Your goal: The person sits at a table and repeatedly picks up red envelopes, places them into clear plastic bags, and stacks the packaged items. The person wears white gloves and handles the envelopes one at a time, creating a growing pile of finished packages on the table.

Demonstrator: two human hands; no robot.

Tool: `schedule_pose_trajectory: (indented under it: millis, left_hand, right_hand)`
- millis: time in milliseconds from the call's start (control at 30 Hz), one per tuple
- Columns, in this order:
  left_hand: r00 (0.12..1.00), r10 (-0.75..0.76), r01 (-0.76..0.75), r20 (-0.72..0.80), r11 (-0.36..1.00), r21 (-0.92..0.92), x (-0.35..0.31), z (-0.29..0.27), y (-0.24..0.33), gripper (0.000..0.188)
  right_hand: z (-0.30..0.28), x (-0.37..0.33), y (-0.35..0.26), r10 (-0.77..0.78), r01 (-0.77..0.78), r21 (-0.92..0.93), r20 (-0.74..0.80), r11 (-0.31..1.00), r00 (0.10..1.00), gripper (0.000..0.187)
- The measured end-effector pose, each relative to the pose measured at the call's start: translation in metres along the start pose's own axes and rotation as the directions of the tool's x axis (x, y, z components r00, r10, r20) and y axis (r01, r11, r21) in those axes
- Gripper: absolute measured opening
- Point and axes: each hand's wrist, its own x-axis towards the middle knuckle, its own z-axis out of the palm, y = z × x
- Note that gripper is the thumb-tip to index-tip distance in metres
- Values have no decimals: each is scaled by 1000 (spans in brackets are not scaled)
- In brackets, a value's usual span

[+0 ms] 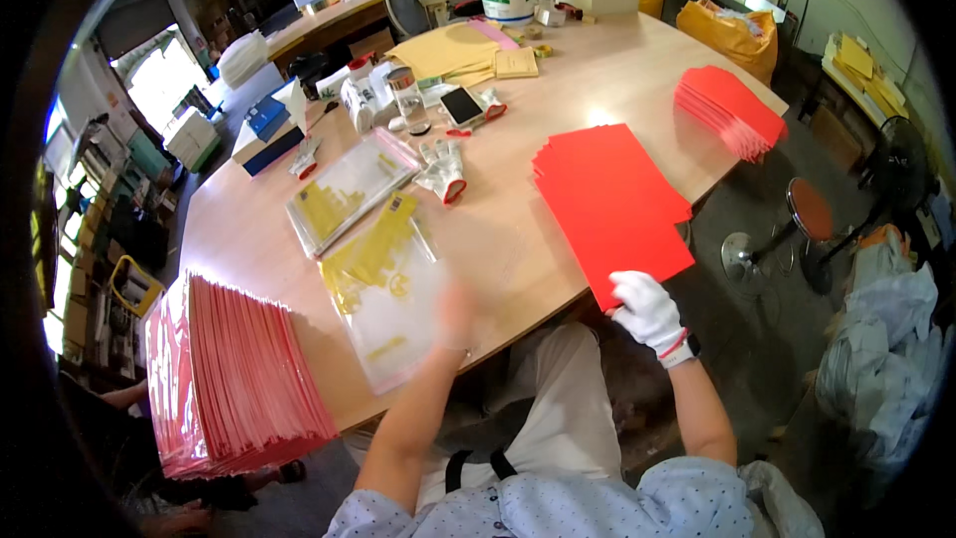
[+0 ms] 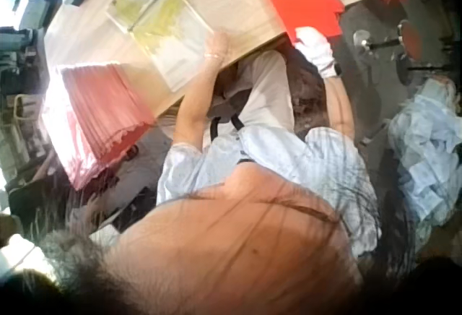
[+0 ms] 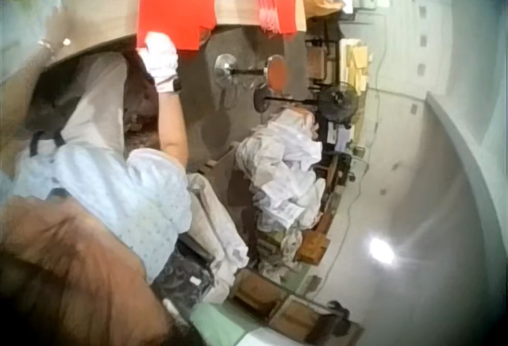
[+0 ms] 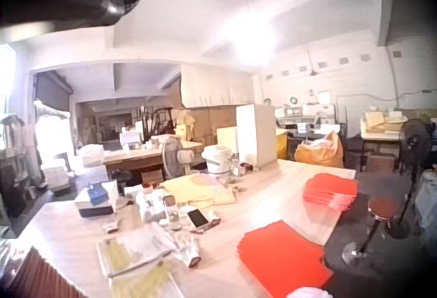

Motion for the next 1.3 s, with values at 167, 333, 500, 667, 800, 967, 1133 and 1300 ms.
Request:
schedule_pose_trajectory:
  millis: [167,333,500,667,800,967,1133,1300]
  left_hand:
    - [981,171,-183,86,970,160,1,-19,3,16]
    - [989,118,-110,-89,989,97,22,31,-21,16]
    - [969,164,-141,-183,981,131,22,-5,-16,16]
    - [998,-60,60,24,998,-19,-43,-92,-68,18]
    - [993,-111,111,42,994,21,-85,-111,-89,23]
    - [995,36,-41,-89,998,-55,-108,-101,-100,24]
    - [987,-37,-10,-157,957,-290,-119,-89,-115,19]
    - [988,-33,-21,-152,941,-337,-124,-91,-118,22]
  right_hand:
    - [48,-98,57,910,-174,969,228,-177,346,32]
    - [45,-51,80,647,-275,847,526,-454,551,20]
    - [35,-53,59,787,-198,980,144,-28,600,23]
    - [-14,-96,-16,554,-325,914,406,-244,727,44]
    - [-18,-96,-76,285,-536,735,665,-415,691,41]
    - [-19,-87,-118,387,-535,719,692,-443,609,38]
    - [-20,-108,-122,389,-545,720,692,-429,608,37]
    - [-14,-97,-137,433,-550,700,714,-455,551,35]
